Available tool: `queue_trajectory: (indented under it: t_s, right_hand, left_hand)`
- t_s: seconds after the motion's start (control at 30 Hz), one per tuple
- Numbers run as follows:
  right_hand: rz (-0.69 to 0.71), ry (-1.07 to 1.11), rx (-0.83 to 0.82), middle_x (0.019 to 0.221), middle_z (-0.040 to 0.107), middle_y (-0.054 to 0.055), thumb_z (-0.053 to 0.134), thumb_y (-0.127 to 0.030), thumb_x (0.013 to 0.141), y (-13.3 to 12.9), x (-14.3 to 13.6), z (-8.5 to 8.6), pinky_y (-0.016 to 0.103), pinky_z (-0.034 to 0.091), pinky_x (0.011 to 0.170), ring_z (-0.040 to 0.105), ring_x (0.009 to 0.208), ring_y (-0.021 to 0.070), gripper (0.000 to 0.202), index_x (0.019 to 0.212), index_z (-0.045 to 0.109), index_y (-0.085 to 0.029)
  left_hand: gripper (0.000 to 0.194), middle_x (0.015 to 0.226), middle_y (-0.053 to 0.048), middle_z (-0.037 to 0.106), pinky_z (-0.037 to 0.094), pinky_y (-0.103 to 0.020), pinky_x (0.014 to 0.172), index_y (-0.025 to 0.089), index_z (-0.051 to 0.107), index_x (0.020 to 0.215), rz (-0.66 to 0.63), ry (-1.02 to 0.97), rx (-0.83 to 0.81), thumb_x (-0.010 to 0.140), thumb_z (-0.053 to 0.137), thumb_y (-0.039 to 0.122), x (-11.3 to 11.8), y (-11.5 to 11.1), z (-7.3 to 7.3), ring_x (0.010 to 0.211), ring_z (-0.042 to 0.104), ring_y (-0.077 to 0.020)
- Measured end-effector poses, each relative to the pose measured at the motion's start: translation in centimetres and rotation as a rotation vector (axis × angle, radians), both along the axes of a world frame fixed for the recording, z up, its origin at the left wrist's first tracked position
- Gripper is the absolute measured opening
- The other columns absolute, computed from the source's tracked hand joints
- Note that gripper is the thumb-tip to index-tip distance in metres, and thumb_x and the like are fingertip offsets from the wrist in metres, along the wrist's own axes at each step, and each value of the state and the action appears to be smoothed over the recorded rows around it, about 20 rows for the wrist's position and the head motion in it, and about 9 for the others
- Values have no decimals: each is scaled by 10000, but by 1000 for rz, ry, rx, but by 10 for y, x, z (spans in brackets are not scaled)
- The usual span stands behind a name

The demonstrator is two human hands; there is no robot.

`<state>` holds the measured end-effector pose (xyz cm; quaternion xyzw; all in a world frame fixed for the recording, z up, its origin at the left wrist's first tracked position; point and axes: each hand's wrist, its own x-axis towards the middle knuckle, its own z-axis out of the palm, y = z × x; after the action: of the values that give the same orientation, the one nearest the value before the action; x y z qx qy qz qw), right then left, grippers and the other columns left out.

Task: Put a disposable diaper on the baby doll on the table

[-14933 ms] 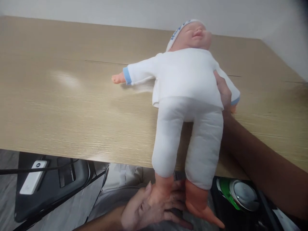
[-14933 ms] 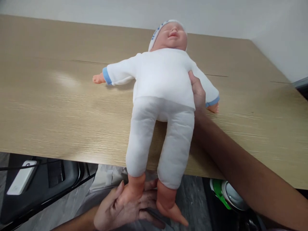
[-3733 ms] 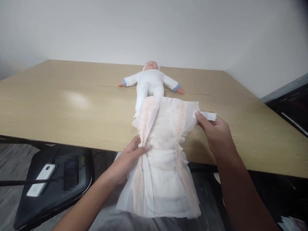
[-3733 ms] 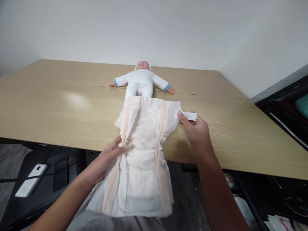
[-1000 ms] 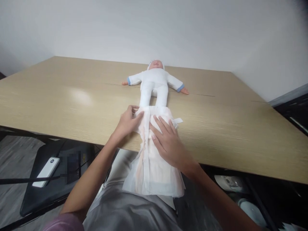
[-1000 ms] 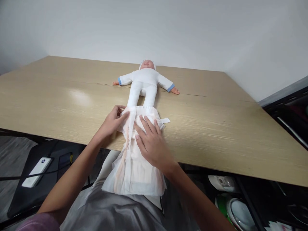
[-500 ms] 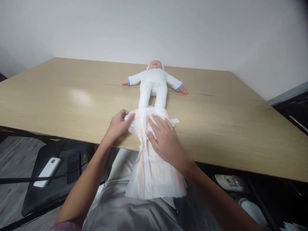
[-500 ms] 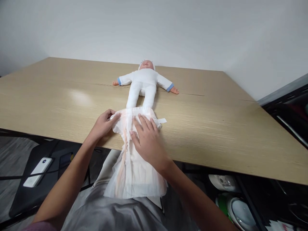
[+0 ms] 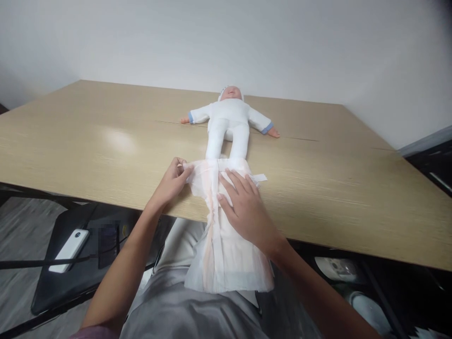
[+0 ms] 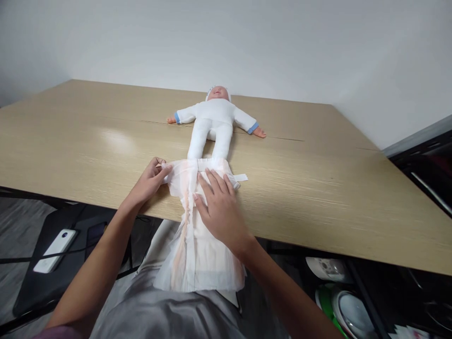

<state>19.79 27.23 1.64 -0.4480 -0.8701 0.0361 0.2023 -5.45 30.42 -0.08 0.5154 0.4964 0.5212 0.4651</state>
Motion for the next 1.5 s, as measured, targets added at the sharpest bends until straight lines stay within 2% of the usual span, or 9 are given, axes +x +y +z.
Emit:
queue_trajectory:
  t_s: [0.23,0.4,0.6,0.7,0.87,1.0,1.2,1.33,1.5]
  right_hand:
    - [-3,25,-3,1727,463,133,379,-382,1150,0,0,-2,576,236,1390,357,1647,287,549,1635,503,-157]
    - [-8,30,0,1738,449,120,382,-380,1155,0,0,-2,570,227,1393,343,1655,283,541,1639,499,-169]
    - [-5,35,-8,1726,469,113,392,-378,1154,-1,1,-3,563,217,1398,339,1659,266,528,1629,505,-176]
    - [2,44,-3,1727,468,111,395,-377,1154,-1,1,-3,563,215,1399,333,1662,256,527,1632,499,-179]
    - [-6,51,-22,1734,458,113,391,-385,1158,-2,0,-1,566,224,1398,332,1662,260,527,1627,507,-175]
    - [-10,48,-24,1738,450,119,402,-384,1156,-2,0,-1,556,223,1401,327,1663,262,540,1635,497,-154]
    - [-8,65,-38,1740,449,105,411,-367,1150,-2,1,0,588,258,1387,330,1663,266,525,1639,500,-197]
    - [4,43,-55,1729,465,107,425,-347,1148,-11,1,2,595,274,1379,351,1651,290,508,1627,526,-214]
    - [-8,41,-77,1677,528,116,436,-326,1139,-38,2,2,583,411,1300,470,1565,315,464,1568,590,-242]
  left_hand:
    - [372,793,61,605,381,-222,589,246,480,1039,105,-152,73,932,811,378,-3,1,-3,634,543,-100]
    - [380,844,53,631,421,-232,658,249,502,1136,112,-70,92,956,797,406,-6,-8,-6,717,582,-114]
    - [378,906,21,659,451,-254,722,229,555,1204,53,114,79,969,783,417,-10,-24,4,809,621,-139]
    - [355,994,-9,676,489,-266,802,224,582,1201,28,101,79,974,779,414,-12,-26,5,903,653,-155]
    - [292,1083,-29,655,508,-276,913,224,640,1194,69,63,88,1001,750,414,-17,-23,-1,997,654,-159]
    - [302,1073,-25,657,509,-273,900,239,652,1231,52,28,102,991,775,375,-19,-24,0,976,644,-152]
    - [558,1197,-48,660,546,-274,855,255,664,1344,73,-9,99,851,906,349,-23,-29,7,923,641,-152]
    - [555,1252,-48,663,525,-248,765,255,675,1353,131,140,121,860,904,369,-37,-38,5,811,601,-118]
    - [456,1273,-64,705,524,-268,687,270,684,1325,165,285,103,934,825,458,-52,-50,5,760,628,-142]
